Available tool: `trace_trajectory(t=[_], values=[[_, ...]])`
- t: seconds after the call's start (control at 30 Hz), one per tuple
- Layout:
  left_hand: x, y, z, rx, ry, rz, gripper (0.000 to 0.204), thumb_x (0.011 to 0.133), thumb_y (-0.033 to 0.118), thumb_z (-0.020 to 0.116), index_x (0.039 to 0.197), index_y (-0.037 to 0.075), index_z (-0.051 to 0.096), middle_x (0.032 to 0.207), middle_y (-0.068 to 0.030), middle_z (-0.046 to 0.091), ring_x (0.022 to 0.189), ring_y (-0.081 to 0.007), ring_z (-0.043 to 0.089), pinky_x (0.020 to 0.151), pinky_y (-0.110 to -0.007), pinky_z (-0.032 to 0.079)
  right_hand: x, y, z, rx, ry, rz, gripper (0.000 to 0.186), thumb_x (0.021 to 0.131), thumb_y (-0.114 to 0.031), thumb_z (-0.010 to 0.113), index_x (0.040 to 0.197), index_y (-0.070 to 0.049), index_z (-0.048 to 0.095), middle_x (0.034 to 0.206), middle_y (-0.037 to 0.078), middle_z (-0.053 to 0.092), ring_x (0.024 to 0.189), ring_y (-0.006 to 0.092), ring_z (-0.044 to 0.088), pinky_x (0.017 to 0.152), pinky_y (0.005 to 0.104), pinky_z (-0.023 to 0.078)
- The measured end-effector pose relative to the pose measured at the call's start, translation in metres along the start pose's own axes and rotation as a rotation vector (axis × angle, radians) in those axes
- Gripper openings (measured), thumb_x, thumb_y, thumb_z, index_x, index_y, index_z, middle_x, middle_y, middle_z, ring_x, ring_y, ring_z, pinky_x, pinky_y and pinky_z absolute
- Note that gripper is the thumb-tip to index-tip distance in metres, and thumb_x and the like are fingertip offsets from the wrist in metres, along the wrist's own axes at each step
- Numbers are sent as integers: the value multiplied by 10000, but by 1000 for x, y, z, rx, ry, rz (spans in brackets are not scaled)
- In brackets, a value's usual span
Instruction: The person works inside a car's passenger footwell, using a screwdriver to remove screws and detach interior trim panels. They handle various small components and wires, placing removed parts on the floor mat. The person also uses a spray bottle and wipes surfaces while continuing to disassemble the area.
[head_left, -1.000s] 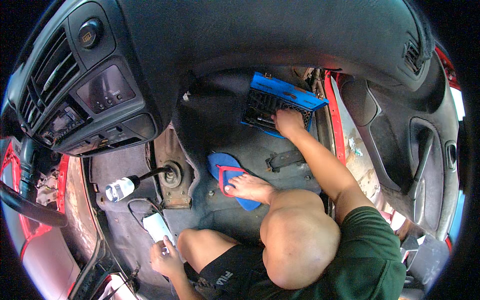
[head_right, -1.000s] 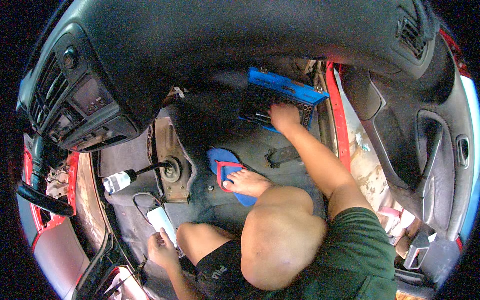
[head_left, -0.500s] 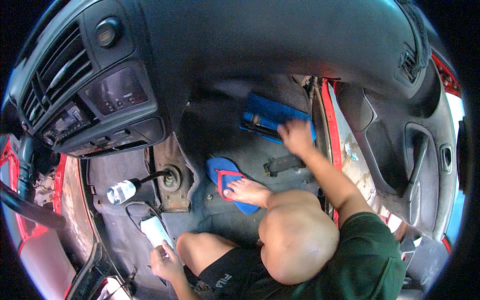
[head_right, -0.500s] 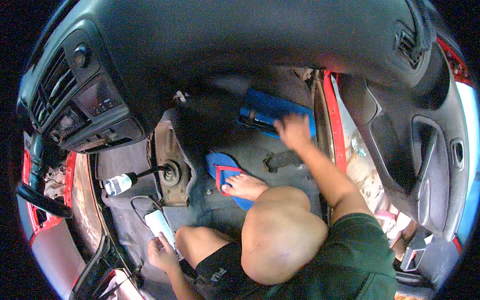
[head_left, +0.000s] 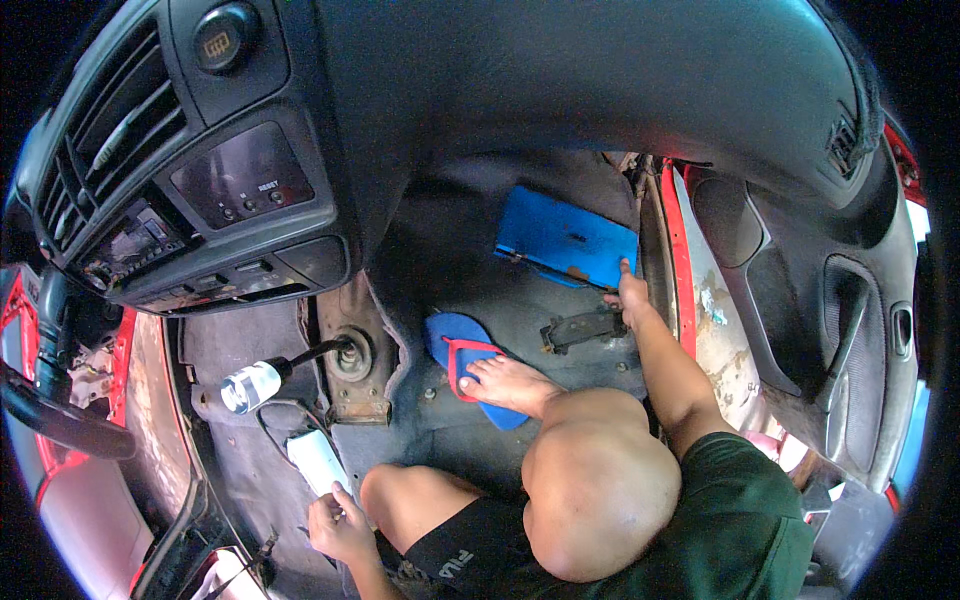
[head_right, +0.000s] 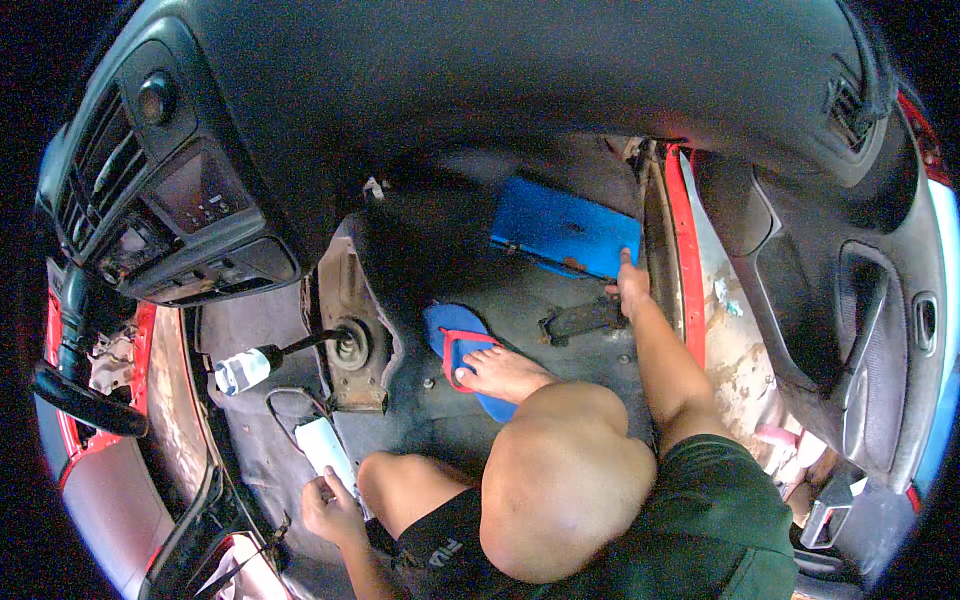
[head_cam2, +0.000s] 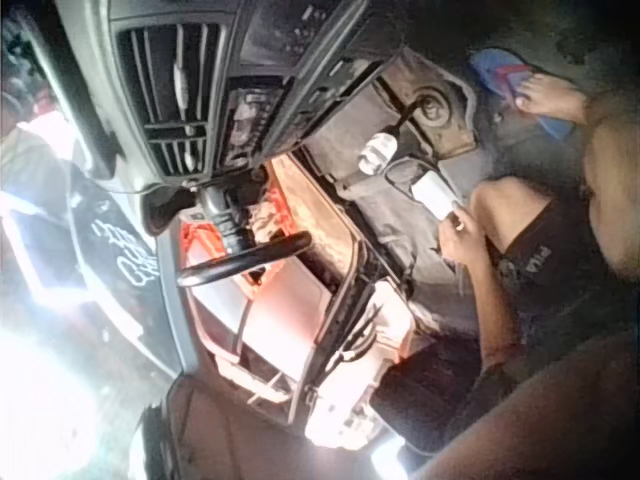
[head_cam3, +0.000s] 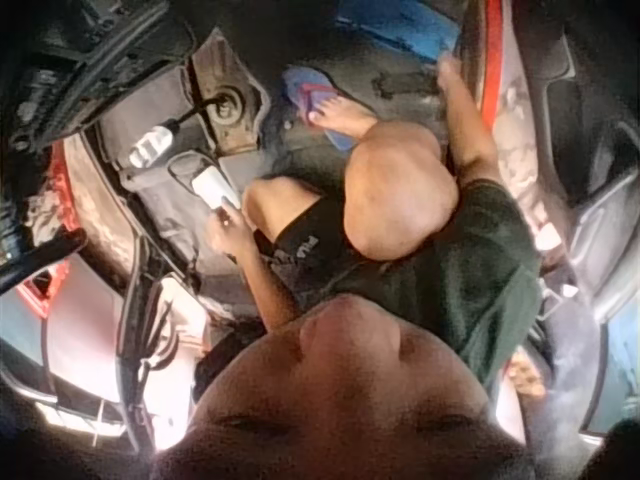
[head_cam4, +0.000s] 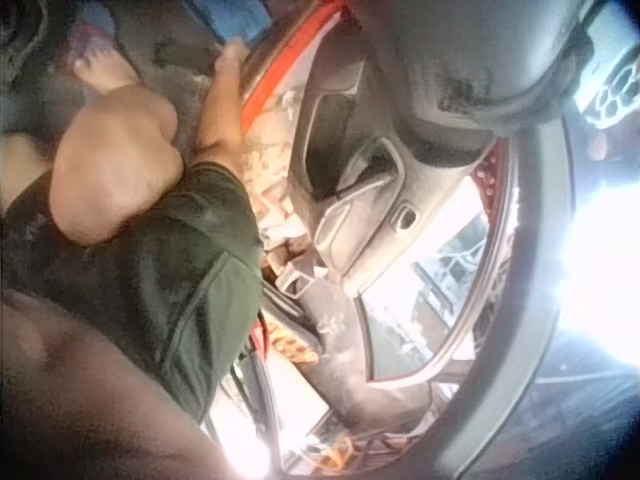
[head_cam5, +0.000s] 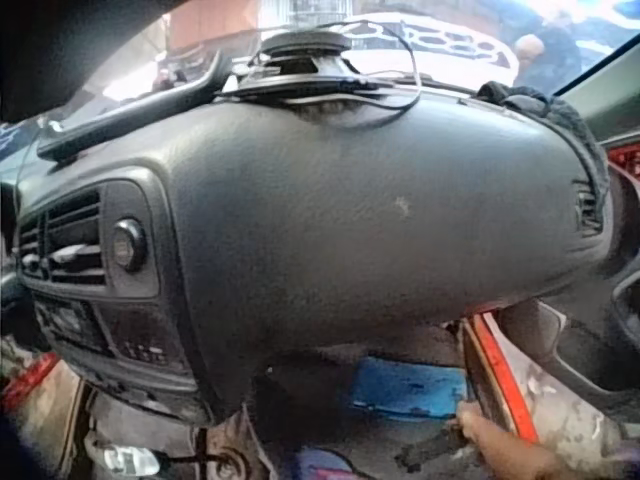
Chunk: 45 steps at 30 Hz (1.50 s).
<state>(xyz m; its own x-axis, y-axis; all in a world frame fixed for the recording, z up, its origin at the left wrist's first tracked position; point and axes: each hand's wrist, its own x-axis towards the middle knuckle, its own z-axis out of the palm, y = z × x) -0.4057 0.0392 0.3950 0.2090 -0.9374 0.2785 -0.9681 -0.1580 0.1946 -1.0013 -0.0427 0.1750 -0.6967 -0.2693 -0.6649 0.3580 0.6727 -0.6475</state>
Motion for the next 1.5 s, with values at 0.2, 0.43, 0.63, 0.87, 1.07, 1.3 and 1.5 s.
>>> trace_trajectory(t=[0.2,0.43,0.63,0.87,1.07,1.3,1.5], values=[[-1,-9,3,-3,-57,65,299,899,142,772,681,47,592,638,-68,596,542,-252,574,504,-398,437,6,-12,27,36,84,-39,706,1003,-511,638,1304,115,512,1109,271,677,688,367,732,480,394,543],[1,-2,9,-118,-96,127,279,930,152,759,716,31,628,624,-88,612,505,-218,560,500,-375,436,75,-107,106,-291,-138,-439,614,958,-476,702,1207,81,629,1027,194,710,715,332,717,584,428,600],[-8,-21,-13,11,-35,16,305,921,155,765,688,28,616,588,-77,587,483,-214,527,489,-382,411,-49,-130,207,-1098,52,-1151,742,882,-577,733,1390,-57,585,1363,250,568,1239,444,537,1084,650,382],[-2,-15,5,-61,-52,-24,290,907,158,774,696,33,619,598,-80,602,472,-215,545,482,-367,431,-62,-71,241,-1206,-91,-1714,772,930,-403,678,1619,-351,334,1564,154,440,1404,440,427,1117,725,307],[-8,-33,-11,-80,-120,-36,273,850,113,782,676,49,582,622,-104,610,523,-292,594,502,-416,454,-35,-52,287,-1140,-23,-1634,567,981,-193,521,1516,-380,500,1495,80,507,1306,327,501,1057,687,394],[-2,-35,-4,-86,-172,26,248,865,107,773,708,42,592,628,-99,593,518,-299,576,511,-426,451,-3,-130,313,-1171,-135,-1485,572,960,-241,627,1515,-245,489,1534,140,462,1416,403,420,1154,618,348],[-4,-29,-1,-166,-25,34,274,877,76,761,689,39,566,612,-85,551,507,-264,545,491,-404,414,-37,-108,187,-1304,-322,-1452,764,907,-157,682,1596,-236,362,1600,214,391,1467,447,369,1227,588,280]])
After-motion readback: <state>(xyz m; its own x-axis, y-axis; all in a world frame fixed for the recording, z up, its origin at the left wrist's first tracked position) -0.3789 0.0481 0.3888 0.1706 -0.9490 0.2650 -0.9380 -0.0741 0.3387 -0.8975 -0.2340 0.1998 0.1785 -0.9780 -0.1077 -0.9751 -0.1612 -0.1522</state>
